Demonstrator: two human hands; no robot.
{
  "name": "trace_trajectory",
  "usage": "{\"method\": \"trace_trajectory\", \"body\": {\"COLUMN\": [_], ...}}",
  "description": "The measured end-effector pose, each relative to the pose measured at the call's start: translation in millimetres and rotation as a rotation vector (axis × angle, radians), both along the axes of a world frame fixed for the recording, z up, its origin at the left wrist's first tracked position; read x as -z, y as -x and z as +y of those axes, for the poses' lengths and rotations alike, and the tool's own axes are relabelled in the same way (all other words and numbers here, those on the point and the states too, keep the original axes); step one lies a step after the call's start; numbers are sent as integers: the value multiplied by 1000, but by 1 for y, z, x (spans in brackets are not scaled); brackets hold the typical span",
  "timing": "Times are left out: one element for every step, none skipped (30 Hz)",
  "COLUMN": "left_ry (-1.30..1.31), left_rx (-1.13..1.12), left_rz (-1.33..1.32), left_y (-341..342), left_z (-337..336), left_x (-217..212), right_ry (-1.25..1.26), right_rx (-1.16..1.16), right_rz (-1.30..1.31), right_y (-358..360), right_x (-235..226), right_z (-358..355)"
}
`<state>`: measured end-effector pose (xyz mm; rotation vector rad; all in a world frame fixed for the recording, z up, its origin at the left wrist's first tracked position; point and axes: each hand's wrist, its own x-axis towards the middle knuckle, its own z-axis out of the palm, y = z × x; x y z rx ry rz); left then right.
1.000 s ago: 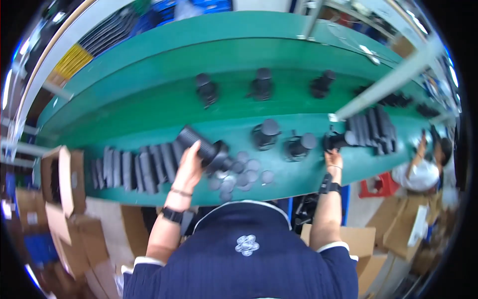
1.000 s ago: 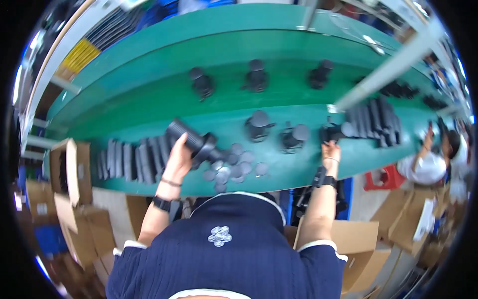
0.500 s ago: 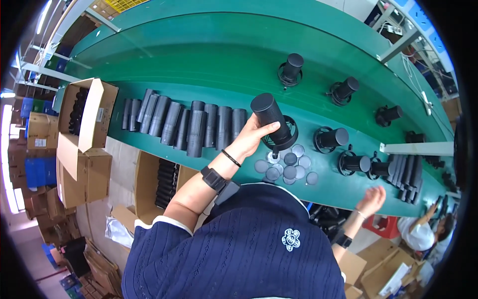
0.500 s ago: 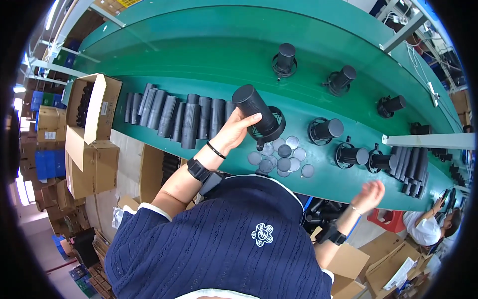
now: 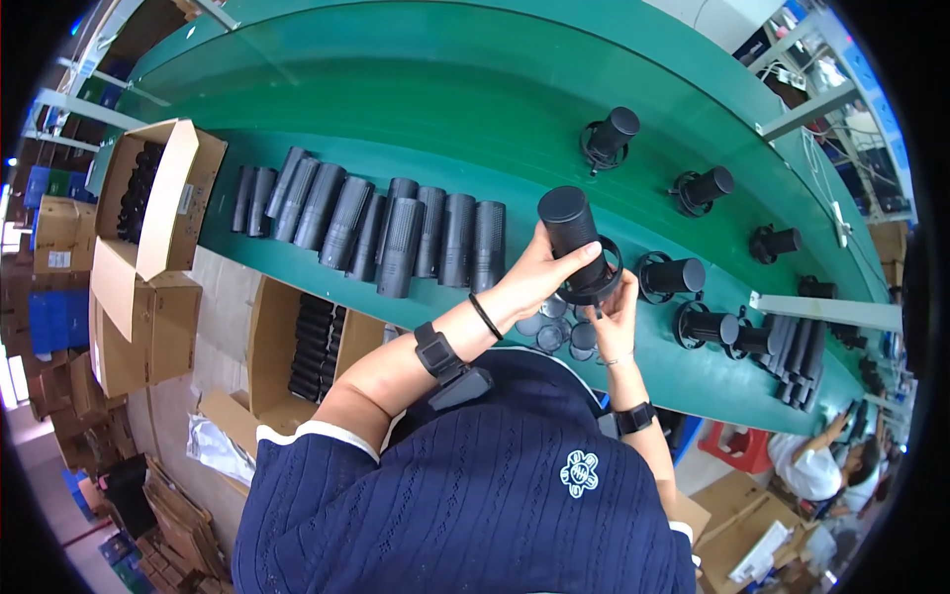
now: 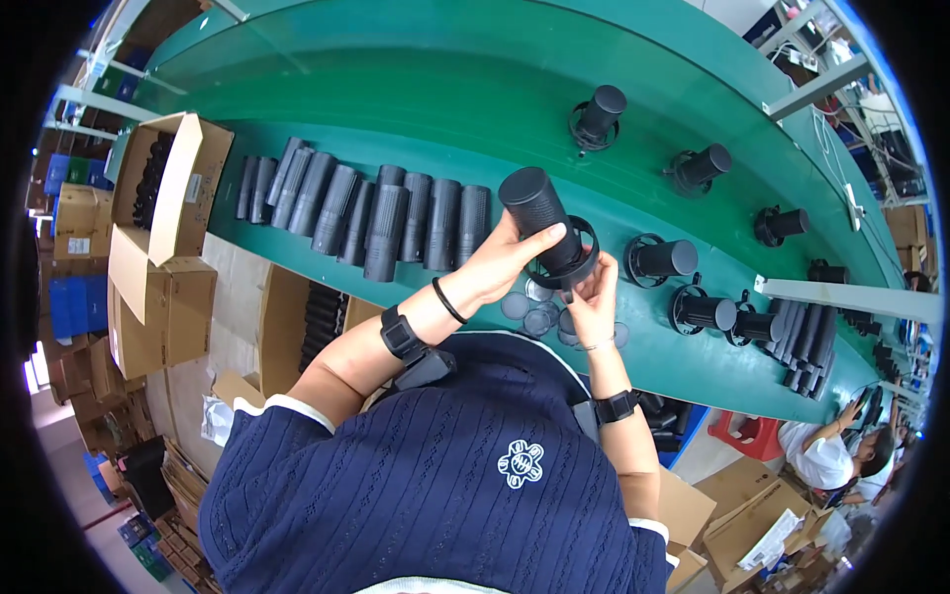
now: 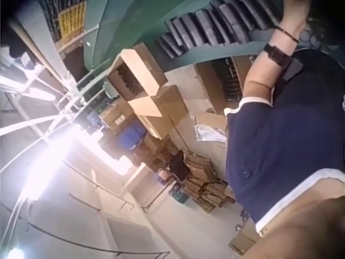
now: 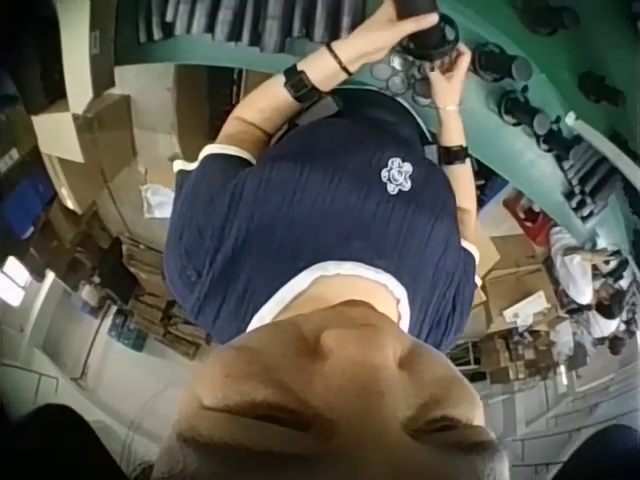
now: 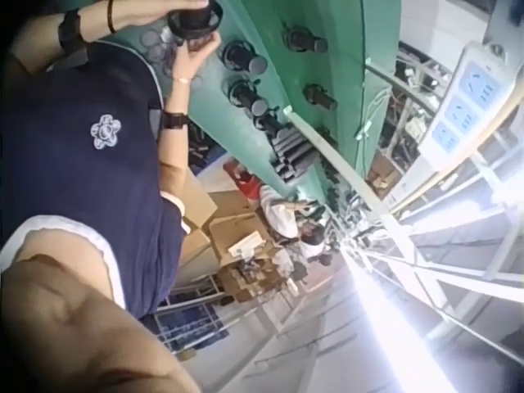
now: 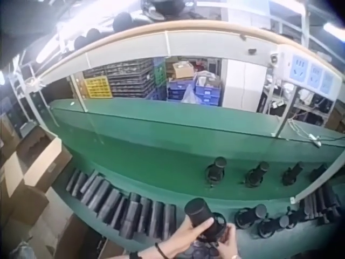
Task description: The person takes a microphone and a shock mount from a box, fits the microphone into the mount, and presses them together. They snap a cap onto the microphone and place the assembled unit on a shelf.
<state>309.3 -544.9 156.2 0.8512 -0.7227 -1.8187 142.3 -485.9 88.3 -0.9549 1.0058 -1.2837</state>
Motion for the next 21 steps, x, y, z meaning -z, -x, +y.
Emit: {"method": "trace_trajectory", "body": {"left_ry": [4, 7, 23, 18, -6, -29, -31, -168, -305, -434, -448, -462, -409, -408, -304, -201, -62, -64, 35, 134, 174], "left_rx": [6, 14, 16, 11, 1, -6, -2, 28, 59, 92, 143, 194, 211, 219, 195, 169, 165, 168, 185, 201, 156], "left_rz": [-23, -47, -73, -67, -88, -109, -105, -56, -10, -72, -37, -2, -55, -53, -37, -20, 32, 37, -10, -58, -68], "left_y": [-1, -1, -2, -3, -3, -3, -3, -4, -5, -9, -15, -21, -23, -24, -24, -24, -22, -19, -18, -17, -14], "left_z": [-1, -1, -2, -3, -3, -4, -5, -6, -8, -11, -14, -15, -15, -14, -11, -9, -9, -10, -10, -9, -8], "left_x": [-3, -3, -1, 1, 2, 4, 5, 6, 6, 5, 16, 29, 31, 33, 34, 33, 17, 11, 7, 4, 1], "right_ry": [-10, -20, -27, -42, -57, -71, -73, -11, 52, 49, -16, -82, -82, -172, -259, -343, -334, -336, -390, -445, -435], "right_rx": [-1, -1, -8, -9, -9, -7, -3, -16, -27, -22, -38, -53, -44, -67, -91, -117, -160, -156, -160, -162, -151], "right_rz": [58, 116, 123, 117, 111, 105, 109, 178, 246, 249, 263, 276, 279, 40, -200, -440, -501, -498, -673, -849, -845], "right_y": [0, -1, -1, -3, -4, -4, -4, -3, -2, -2, -2, -2, 0, 0, 1, 3, 7, 12, 8, 5, 3], "right_x": [0, -1, -3, -5, -8, -9, -10, -11, -11, -16, -26, -31, -33, -35, -36, -36, -20, -6, -3, 0, 2], "right_z": [1, 2, 4, 4, 4, 5, 4, 2, 0, -2, -5, -6, -8, -9, -9, -10, -9, -6, -7, -7, -6]}}
